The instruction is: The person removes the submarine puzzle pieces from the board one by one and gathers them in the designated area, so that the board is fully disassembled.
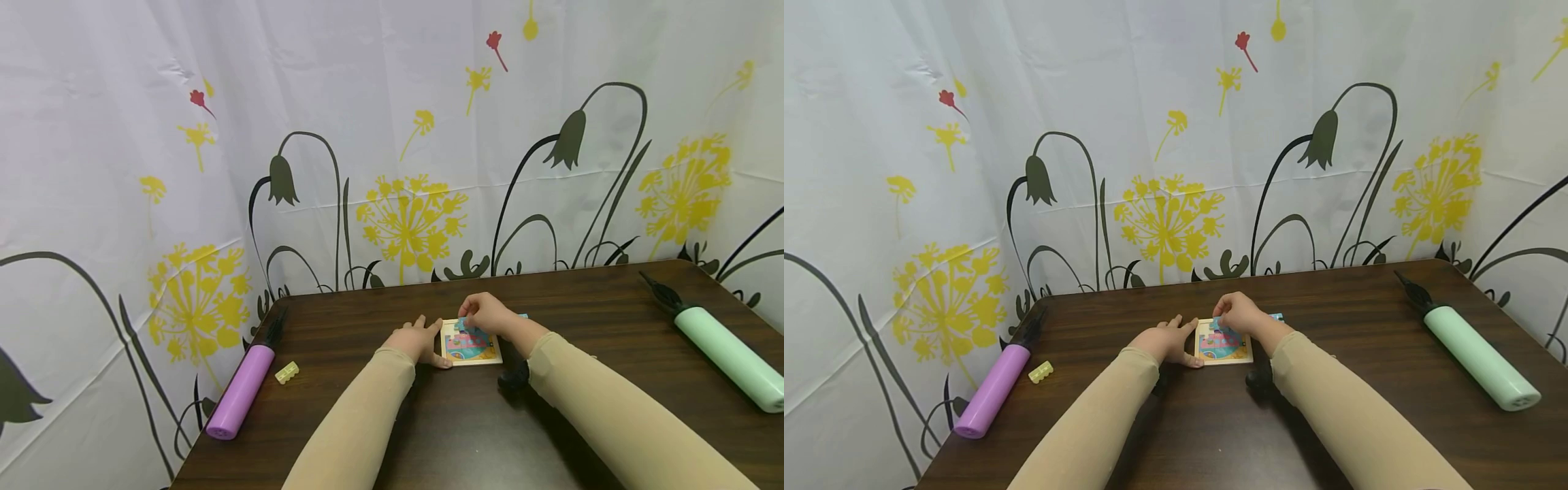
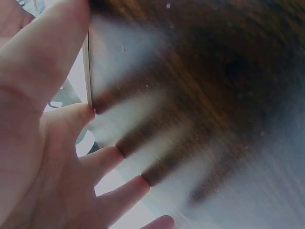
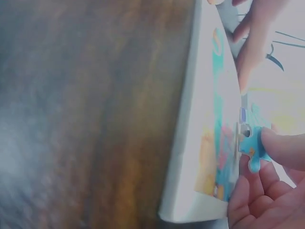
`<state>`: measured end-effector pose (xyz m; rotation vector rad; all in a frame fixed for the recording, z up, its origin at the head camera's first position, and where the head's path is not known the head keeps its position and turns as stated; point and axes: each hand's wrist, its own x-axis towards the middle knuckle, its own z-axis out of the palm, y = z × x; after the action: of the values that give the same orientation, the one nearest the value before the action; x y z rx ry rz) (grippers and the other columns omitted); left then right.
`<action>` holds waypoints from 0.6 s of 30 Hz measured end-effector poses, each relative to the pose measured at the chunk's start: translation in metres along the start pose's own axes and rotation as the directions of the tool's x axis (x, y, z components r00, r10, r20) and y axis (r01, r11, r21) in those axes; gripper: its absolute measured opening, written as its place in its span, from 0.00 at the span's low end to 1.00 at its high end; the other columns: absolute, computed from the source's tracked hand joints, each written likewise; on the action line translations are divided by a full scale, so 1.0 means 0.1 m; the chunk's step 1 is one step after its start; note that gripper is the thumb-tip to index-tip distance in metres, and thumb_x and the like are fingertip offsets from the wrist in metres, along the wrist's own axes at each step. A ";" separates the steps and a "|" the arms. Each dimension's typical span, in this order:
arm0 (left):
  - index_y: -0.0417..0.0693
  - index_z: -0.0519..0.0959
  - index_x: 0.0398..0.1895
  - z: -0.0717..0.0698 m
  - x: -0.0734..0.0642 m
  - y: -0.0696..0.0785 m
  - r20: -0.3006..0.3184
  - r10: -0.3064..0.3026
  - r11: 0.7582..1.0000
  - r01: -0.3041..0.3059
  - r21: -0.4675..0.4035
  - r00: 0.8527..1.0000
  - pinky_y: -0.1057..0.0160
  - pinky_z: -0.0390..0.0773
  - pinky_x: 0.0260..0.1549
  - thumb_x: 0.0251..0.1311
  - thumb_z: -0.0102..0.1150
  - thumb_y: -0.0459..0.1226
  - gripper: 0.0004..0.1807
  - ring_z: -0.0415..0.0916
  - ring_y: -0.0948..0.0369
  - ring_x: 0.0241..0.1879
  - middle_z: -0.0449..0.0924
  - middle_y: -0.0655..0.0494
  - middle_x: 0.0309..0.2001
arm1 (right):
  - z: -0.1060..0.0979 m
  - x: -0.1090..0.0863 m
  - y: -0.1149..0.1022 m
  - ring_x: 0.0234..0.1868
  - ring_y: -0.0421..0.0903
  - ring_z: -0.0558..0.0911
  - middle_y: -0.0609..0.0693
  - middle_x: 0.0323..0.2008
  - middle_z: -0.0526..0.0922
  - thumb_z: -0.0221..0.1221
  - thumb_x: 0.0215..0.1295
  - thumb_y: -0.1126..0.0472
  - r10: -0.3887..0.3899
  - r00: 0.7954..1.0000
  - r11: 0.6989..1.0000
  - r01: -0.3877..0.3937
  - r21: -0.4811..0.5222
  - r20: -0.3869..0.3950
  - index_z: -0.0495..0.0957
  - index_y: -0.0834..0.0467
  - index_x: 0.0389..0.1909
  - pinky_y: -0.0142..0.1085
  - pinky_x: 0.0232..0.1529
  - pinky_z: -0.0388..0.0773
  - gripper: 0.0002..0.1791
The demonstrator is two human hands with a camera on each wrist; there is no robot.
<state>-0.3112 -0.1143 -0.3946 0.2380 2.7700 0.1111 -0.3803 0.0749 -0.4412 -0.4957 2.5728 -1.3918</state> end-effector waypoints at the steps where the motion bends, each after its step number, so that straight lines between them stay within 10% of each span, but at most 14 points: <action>1: 0.60 0.56 0.78 0.00 0.00 0.00 0.001 0.000 1.000 0.000 0.000 1.000 0.42 0.61 0.64 0.51 0.68 0.62 0.53 0.53 0.44 0.72 0.50 0.46 0.77 | -0.02 -0.01 -0.01 0.31 0.47 0.73 0.53 0.28 0.76 0.62 0.62 0.73 -0.002 1.000 1.000 0.002 0.002 -0.003 0.81 0.62 0.36 0.37 0.31 0.72 0.05; 18: 0.60 0.54 0.79 0.04 0.04 -0.01 -0.011 0.014 1.000 -0.014 0.001 1.000 0.45 0.59 0.66 0.52 0.67 0.62 0.53 0.51 0.44 0.73 0.49 0.45 0.77 | -1.13 -0.24 -0.18 0.33 0.49 0.74 0.53 0.31 0.82 0.64 0.65 0.67 -0.048 0.998 0.997 0.045 -0.065 -0.041 0.80 0.69 0.40 0.38 0.33 0.70 0.09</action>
<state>-0.3137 -0.1146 -0.4000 0.2579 2.7799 0.1156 -0.3887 0.1630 -0.3641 -0.5449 2.6633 -1.3514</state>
